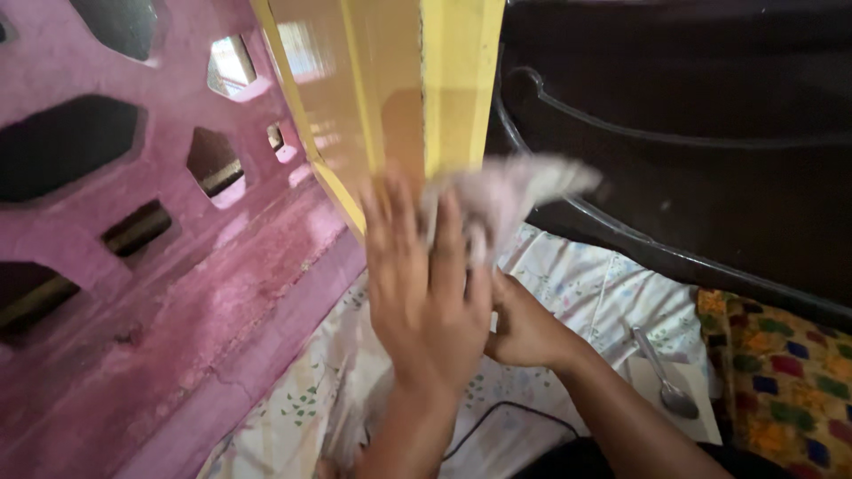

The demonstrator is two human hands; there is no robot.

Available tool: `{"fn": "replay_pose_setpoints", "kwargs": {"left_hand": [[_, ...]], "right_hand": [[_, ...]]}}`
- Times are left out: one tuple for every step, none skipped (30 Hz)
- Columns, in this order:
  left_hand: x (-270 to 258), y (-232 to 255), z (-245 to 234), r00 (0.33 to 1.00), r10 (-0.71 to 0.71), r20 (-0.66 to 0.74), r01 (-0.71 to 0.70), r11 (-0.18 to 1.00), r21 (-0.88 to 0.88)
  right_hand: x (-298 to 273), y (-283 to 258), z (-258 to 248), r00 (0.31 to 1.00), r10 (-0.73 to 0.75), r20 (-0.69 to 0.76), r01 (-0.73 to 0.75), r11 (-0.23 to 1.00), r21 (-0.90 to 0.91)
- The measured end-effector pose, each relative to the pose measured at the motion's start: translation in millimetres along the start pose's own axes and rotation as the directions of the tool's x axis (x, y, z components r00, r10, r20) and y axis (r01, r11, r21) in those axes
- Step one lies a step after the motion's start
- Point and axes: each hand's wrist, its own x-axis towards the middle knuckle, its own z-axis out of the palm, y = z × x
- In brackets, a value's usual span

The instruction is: The person cleans the surfaces and edges of a yellow wooden window using a cloth.

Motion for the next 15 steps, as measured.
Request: {"fn": "replay_pose_setpoints", "kwargs": {"left_hand": [[-18, -1, -3, 1.000, -0.015, 0.005, 0.015, 1.000, -0.013], [-35, -4, -5, 0.999, -0.029, 0.037, 0.029, 1.000, -0.004], [-50, -7, -5, 0.997, -0.043, 0.069, 0.043, 0.999, 0.006], [-61, -10, -6, 0.994, -0.053, 0.090, 0.054, 0.999, -0.003], [-67, -12, -9, 0.992, -0.064, 0.113, 0.065, 0.998, -0.013], [-67, -14, -11, 0.988, -0.073, 0.135, 0.077, 0.997, -0.021], [-58, -15, -11, 0.993, -0.050, 0.109, 0.053, 0.998, -0.023], [-46, -15, -10, 0.996, -0.034, 0.088, 0.036, 0.999, -0.025], [-30, -13, -11, 0.998, -0.017, 0.066, 0.019, 0.999, -0.027], [-15, -11, -14, 0.999, -0.003, 0.049, 0.005, 0.999, -0.048], [-1, -9, -17, 0.999, 0.011, 0.032, -0.009, 0.998, -0.070], [9, -6, -19, 1.000, 0.010, 0.027, -0.008, 0.998, -0.069], [15, -3, -20, 1.000, 0.008, 0.022, -0.007, 0.998, -0.069], [16, -3, -19, 1.000, 0.011, 0.012, -0.010, 0.998, -0.067], [11, -4, -18, 1.000, -0.005, 0.015, 0.005, 0.999, -0.046]], "right_hand": [[1, -2, 0, 1.000, 0.025, 0.012, -0.026, 0.999, 0.038], [2, -3, -1, 0.999, 0.049, 0.024, -0.051, 0.996, 0.074], [2, -5, -1, 0.999, -0.002, 0.039, 0.002, 1.000, -0.017], [2, -6, -2, 0.997, -0.049, 0.060, 0.055, 0.993, -0.107], [1, -8, -3, 0.992, -0.093, 0.085, 0.108, 0.975, -0.196], [1, -9, -1, 0.985, -0.167, 0.040, 0.172, 0.965, -0.198], [1, -9, 1, 0.971, -0.241, -0.003, 0.235, 0.950, -0.203], [-1, -9, 3, 0.951, -0.307, -0.043, 0.292, 0.933, -0.209], [0, -7, 4, 0.986, -0.163, -0.035, 0.161, 0.985, -0.065], [1, -5, 7, 1.000, -0.017, -0.006, 0.018, 0.997, 0.080], [2, -4, 9, 0.991, 0.123, 0.045, -0.130, 0.967, 0.218], [1, -4, 10, 0.991, 0.126, 0.042, -0.132, 0.965, 0.226], [0, -4, 9, 0.991, 0.128, 0.039, -0.134, 0.963, 0.234], [2, -5, 8, 0.992, 0.125, 0.034, -0.129, 0.962, 0.241], [2, -6, 7, 0.975, 0.215, 0.053, -0.221, 0.966, 0.136]]}}
